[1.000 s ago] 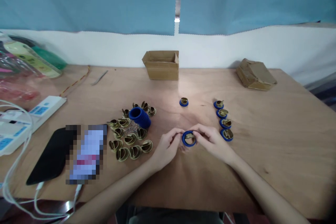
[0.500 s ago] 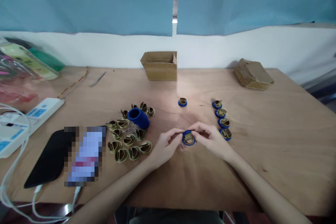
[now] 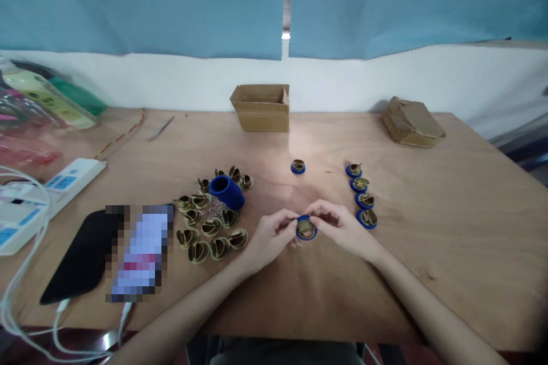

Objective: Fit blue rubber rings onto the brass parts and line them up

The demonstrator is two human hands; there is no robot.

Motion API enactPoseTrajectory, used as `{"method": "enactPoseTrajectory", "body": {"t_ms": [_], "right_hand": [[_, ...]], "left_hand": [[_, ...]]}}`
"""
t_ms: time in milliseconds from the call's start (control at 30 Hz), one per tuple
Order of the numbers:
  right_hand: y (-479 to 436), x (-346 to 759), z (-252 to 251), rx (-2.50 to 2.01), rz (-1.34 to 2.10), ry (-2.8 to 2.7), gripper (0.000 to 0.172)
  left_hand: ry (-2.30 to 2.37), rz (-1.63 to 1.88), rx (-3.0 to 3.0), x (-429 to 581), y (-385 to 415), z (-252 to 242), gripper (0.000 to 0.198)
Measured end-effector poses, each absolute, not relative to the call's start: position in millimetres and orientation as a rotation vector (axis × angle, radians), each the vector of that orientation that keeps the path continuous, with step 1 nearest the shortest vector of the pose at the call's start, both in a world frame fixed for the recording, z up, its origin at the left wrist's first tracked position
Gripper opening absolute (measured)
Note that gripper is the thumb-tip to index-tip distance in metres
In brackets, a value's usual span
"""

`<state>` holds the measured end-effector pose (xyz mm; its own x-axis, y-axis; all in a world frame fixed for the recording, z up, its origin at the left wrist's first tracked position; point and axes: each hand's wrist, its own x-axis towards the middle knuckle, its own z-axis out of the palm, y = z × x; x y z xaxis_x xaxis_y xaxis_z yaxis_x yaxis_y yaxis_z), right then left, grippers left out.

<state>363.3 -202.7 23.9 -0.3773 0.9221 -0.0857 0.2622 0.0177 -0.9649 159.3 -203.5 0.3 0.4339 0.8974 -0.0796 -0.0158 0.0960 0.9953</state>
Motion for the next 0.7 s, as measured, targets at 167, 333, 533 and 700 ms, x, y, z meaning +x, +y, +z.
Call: {"method": "enactPoseTrajectory", "body": {"t_ms": [167,333,533,700], "right_hand": [[-199.4,366.5,20.2,-1.226,1.526,-1.624,0.029],[-196.7,369.0,15.2,-1.297,1.658,-1.605,0.031],[-196.4,368.4,15.5,-1.313,1.698,-1.566,0.028],[-196.0,366.7,18.2,-1.306,1.724,-1.508,0.026]], "left_hand": [[0.901,0.864,1.179,162.0,-199.5,1.1,0.036],[0.908,0.831,1.024,162.6,-195.2,-0.1,0.046],[0.841,0.787,0.967,159.9,-195.3,1.2,0.045],[0.812,0.793,0.974,158.2,-194.9,2.2,0.044]]}}
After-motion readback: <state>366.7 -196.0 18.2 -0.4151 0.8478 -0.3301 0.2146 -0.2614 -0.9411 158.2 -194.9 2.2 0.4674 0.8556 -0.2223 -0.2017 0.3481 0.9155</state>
